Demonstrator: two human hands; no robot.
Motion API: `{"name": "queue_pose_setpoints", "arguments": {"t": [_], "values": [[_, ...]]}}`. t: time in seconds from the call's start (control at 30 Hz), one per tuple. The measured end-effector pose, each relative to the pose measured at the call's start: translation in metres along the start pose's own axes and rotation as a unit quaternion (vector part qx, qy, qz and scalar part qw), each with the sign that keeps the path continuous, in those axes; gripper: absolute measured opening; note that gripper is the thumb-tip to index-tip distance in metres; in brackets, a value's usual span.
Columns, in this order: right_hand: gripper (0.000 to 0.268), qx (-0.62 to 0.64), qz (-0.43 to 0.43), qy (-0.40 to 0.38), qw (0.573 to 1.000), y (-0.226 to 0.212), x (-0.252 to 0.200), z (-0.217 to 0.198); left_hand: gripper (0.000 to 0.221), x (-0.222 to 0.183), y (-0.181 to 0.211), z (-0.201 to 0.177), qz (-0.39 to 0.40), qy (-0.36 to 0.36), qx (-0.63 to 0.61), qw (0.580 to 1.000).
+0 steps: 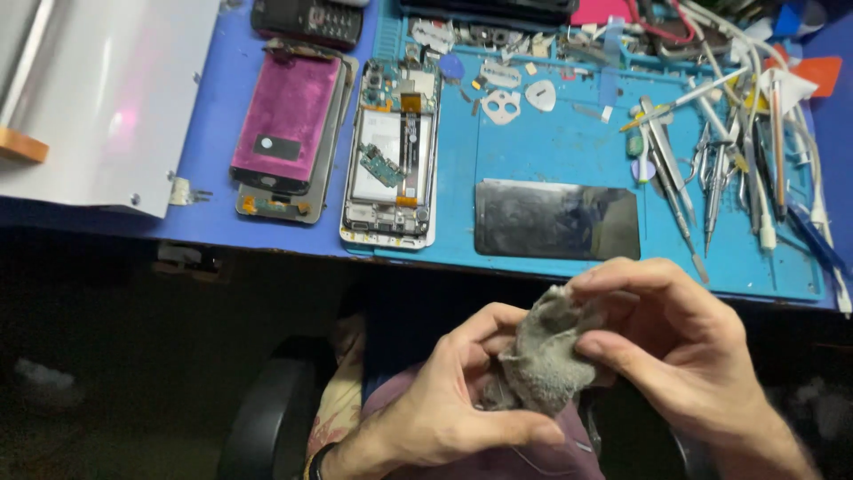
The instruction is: Cleaning a smartphone screen and preparing adhesive strips for assembly.
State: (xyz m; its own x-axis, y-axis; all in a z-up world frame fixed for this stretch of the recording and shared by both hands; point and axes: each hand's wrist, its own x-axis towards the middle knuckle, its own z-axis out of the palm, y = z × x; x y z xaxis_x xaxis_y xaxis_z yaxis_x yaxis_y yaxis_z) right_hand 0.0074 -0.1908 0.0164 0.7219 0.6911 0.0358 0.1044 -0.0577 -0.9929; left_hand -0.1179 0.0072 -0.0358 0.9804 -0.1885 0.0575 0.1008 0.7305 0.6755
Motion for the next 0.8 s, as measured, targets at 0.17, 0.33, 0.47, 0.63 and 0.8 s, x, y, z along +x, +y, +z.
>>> {"name": "queue_pose_setpoints", "arguments": {"t": [0.17,0.33,0.47,0.63,0.8], "values": [[0.037,0.011,-0.041,-0.064,0.997,-0.011,0.011,-0.003,0.048,0.005,0.016,0.005,0.047,-0.016,0.056,0.997],[0.036,-0.077,-0.070,-0.083,0.991,-0.030,0.036,0.002,0.040,0.005,0.037,0.015,0.047,0.095,0.150,0.983],[0.041,-0.300,-0.190,-0.052,0.934,-0.064,0.096,0.019,0.020,-0.007,0.044,0.005,0.207,0.171,0.540,0.797],[0.064,-0.311,-0.265,-0.068,0.910,-0.069,0.236,0.044,0.016,-0.024,0.004,-0.040,0.161,0.082,0.694,0.697],[0.065,-0.329,-0.454,0.082,0.824,-0.040,0.388,0.080,0.022,-0.036,-0.045,-0.085,0.039,0.148,0.598,0.787]]}}
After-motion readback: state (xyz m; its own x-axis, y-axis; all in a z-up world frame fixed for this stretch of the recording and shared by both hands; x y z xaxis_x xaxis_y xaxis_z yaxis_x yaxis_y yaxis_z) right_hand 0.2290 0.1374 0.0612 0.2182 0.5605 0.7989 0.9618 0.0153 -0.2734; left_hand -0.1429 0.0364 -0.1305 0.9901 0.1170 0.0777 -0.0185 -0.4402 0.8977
